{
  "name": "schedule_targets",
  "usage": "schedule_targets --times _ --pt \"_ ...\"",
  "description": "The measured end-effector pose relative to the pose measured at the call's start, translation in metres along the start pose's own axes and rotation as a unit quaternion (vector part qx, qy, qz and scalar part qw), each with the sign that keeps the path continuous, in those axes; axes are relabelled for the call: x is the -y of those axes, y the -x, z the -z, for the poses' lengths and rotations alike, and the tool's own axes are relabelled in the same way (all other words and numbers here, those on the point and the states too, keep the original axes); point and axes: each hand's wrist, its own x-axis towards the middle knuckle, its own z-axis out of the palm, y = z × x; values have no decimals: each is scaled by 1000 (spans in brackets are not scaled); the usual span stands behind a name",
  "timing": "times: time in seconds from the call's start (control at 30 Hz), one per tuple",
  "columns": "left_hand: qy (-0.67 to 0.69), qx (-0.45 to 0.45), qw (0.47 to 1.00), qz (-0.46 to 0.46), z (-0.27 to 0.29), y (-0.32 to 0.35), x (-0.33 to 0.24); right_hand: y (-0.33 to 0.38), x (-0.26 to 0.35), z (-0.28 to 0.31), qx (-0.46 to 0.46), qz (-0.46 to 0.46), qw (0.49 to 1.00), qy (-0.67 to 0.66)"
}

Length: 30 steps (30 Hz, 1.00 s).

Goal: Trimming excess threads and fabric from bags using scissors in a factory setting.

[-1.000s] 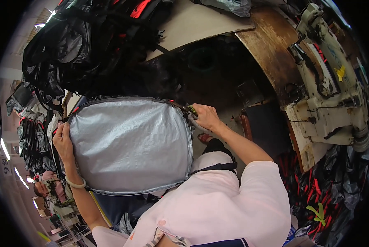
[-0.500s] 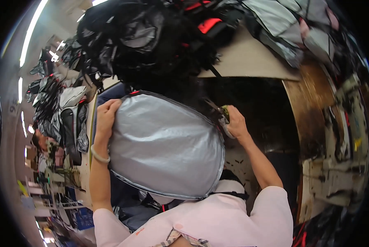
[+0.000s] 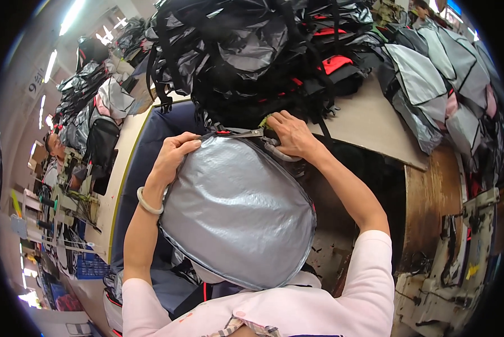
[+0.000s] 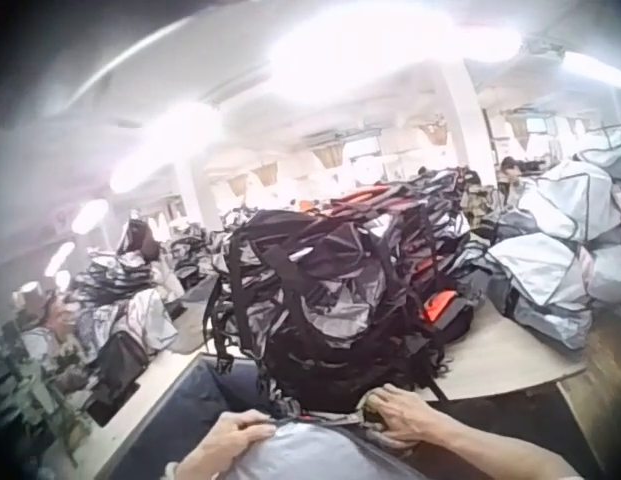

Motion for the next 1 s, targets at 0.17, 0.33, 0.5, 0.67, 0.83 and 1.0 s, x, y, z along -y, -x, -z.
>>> schedule_targets --times 0.17,0.33,0.5,0.67,0.83,1.0 --pt "0 -3 1000 13 1 -2 0 -7 1 1 -13 23 1000 -4" --pt "0 -8 1000 9 2 -3 2 -8 -2 -2 -19 36 999 -14" --pt "-5 -18 1000 23 2 -3 1 -9 -10 -7 40 24 999 -2" --pt "-12 -9 999 32 1 0 -1 -25 -1 7 -12 69 997 8" --pt "-38 -8 999 23 1 -2 -1 -38 -10 5 -21 117 993 3" --pt "-5 6 999 42 6 0 -1 -33 -7 -20 -27 105 992 -61"
